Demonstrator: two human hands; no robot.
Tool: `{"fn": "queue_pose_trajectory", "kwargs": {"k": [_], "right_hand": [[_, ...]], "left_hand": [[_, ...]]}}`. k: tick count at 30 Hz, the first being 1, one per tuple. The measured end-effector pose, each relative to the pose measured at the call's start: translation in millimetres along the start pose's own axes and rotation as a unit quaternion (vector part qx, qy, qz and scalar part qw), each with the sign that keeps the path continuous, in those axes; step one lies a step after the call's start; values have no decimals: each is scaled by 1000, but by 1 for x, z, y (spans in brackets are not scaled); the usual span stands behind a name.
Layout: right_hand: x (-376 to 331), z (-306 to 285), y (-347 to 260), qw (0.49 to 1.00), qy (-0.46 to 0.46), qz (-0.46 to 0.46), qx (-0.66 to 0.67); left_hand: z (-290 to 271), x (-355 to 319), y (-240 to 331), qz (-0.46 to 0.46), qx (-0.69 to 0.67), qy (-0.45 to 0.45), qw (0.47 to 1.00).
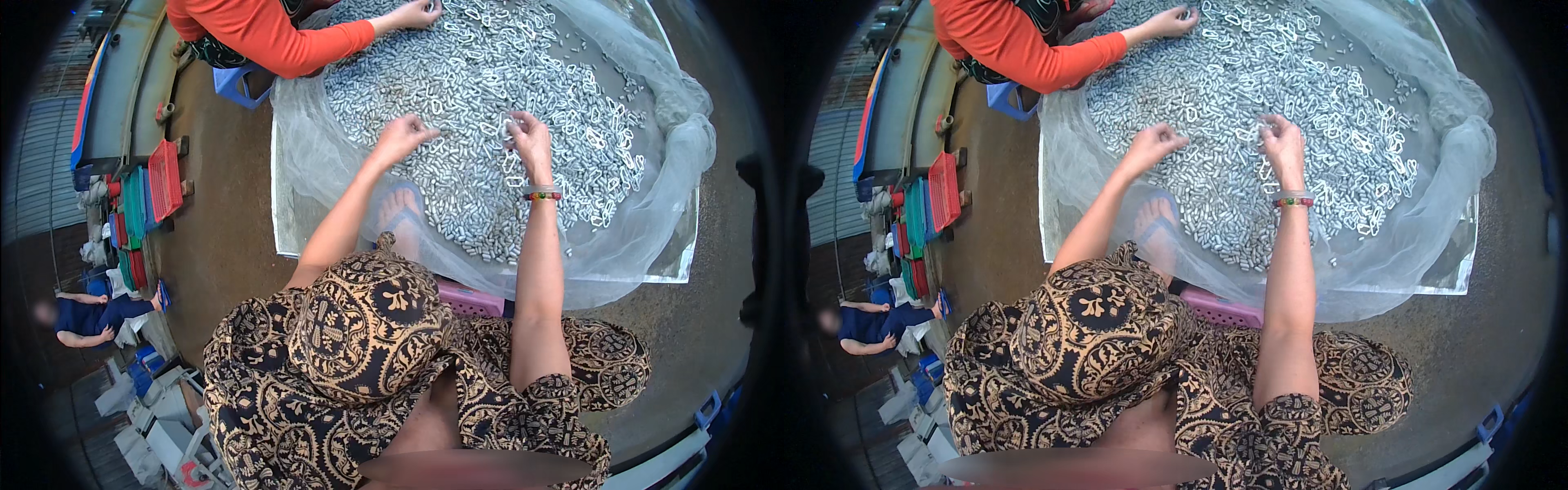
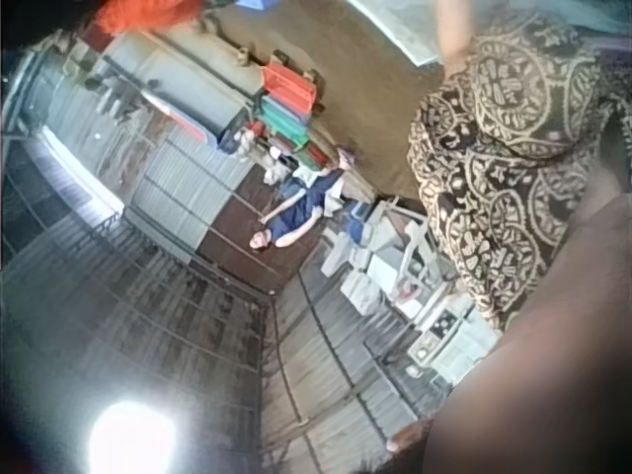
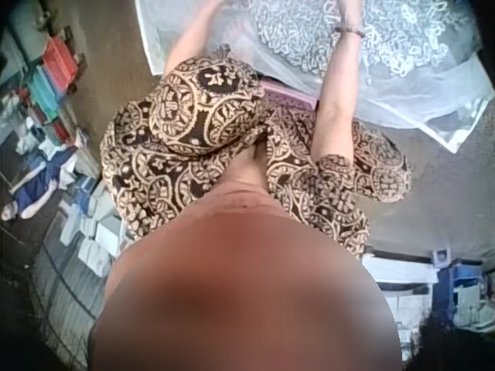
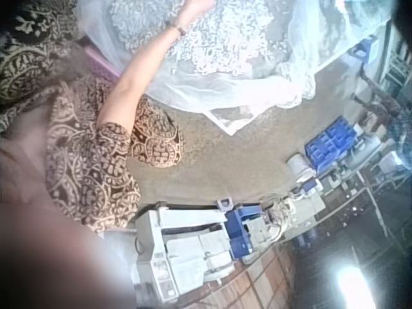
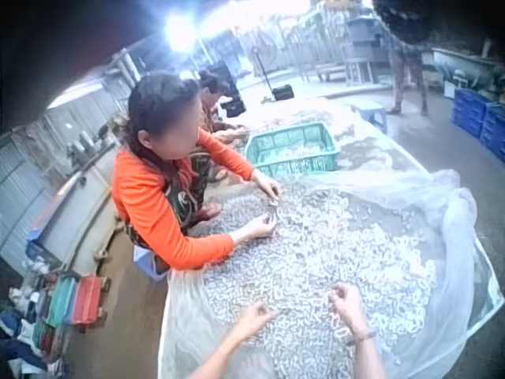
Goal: The person sits at a low table and sorts small silver metal parts by hand, separating them into piles and occasionally placing them into green baskets. Other workers are also sorting nearby.
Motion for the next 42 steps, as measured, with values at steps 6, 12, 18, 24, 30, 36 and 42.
{"fn": "queue_pose_trajectory", "kwargs": {"k": [6,12,18,24,30,36,42], "right_hand": [[-9,-16,-23,983,-4,16,182],[-9,-24,-31,924,-49,63,374],[-11,-25,-18,955,-6,70,287],[-10,-31,2,965,67,64,246],[-5,-30,15,826,1,70,559],[-3,-32,1,641,-178,19,747],[-10,-40,1,699,20,161,697]], "left_hand": [[24,-3,-2,122,124,43,984],[-8,1,27,15,-443,-179,879],[-8,-22,51,64,-657,-291,692],[17,-26,23,34,-170,-295,940],[58,-59,1,195,227,-98,949],[35,-29,16,122,-108,-170,972],[11,-19,45,80,-618,-319,714]]}}
Point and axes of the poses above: each hand's wrist, its own x-axis towards the middle knuckle, its own z-axis out of the palm, y = z × x, the point moved 2 cm from there along x, towards the middle knuckle, and after that the axes turned 2 degrees about -z, right-handed, at the moved point
